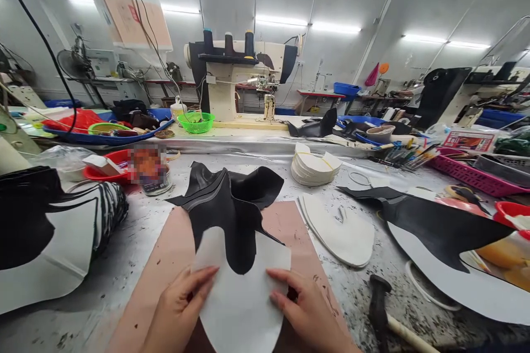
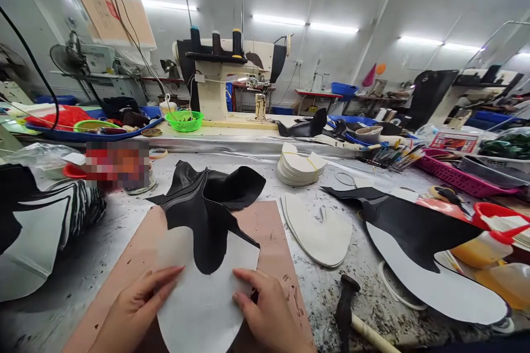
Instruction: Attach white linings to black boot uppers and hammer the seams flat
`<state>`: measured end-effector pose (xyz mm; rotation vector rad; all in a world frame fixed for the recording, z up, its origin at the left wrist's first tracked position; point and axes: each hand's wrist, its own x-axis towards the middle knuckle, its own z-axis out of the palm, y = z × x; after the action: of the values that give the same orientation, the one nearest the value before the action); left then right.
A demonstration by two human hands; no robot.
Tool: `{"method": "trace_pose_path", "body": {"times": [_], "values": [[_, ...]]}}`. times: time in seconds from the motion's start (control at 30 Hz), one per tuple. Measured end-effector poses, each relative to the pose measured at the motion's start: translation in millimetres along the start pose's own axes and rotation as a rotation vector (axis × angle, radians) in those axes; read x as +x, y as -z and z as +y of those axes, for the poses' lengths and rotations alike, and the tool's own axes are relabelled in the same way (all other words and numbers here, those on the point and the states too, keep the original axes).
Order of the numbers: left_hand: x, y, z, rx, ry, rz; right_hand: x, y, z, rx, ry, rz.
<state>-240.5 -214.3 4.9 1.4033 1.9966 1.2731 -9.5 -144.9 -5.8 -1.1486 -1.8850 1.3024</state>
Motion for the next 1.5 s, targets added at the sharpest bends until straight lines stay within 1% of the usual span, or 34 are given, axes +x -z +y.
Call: {"method": "trace_pose_path", "body": {"times": [0.03, 0.1, 0.27, 0.37, 0.47, 0.6, 0.77, 1.07, 1.23, 1.4, 1.47, 1.5], "values": [[5, 1.8, -3, 0.032, -0.042, -0.072, 5, 2, -1, -0.009, -0.010, -0.016], [15, 4.3, -10, 0.038, -0.052, -0.164, 14, 4, -3, -0.027, -0.022, -0.045], [26, 2.3, -20, 0.092, -0.017, -0.213, 29, 5, -4, -0.070, -0.052, -0.115], [28, -1.2, -23, 0.086, -0.015, -0.240, 31, 6, -2, -0.073, -0.081, -0.114], [28, -4.2, -24, 0.088, -0.008, -0.245, 31, 7, 2, -0.068, -0.096, -0.099], [29, -6.4, -23, 0.096, 0.015, -0.249, 30, 8, 5, -0.052, -0.078, -0.079], [29, -7.6, -22, 0.101, 0.026, -0.264, 30, 8, 7, -0.054, -0.061, -0.089], [30, -5.8, -20, 0.113, 0.067, -0.282, 31, 10, 3, -0.081, -0.059, -0.090], [33, -7.9, -21, 0.138, 0.082, -0.292, 29, 10, 2, -0.084, -0.056, -0.102], [33, -7.4, -18, 0.217, 0.066, -0.310, 30, 9, 0, -0.110, -0.042, -0.121], [28, -6.2, -15, 0.354, 0.034, -0.291, 30, 8, -2, -0.143, -0.024, -0.132], [24, -6.5, -13, 0.470, -0.004, -0.249, 30, 7, -3, -0.161, -0.018, -0.137]]}}
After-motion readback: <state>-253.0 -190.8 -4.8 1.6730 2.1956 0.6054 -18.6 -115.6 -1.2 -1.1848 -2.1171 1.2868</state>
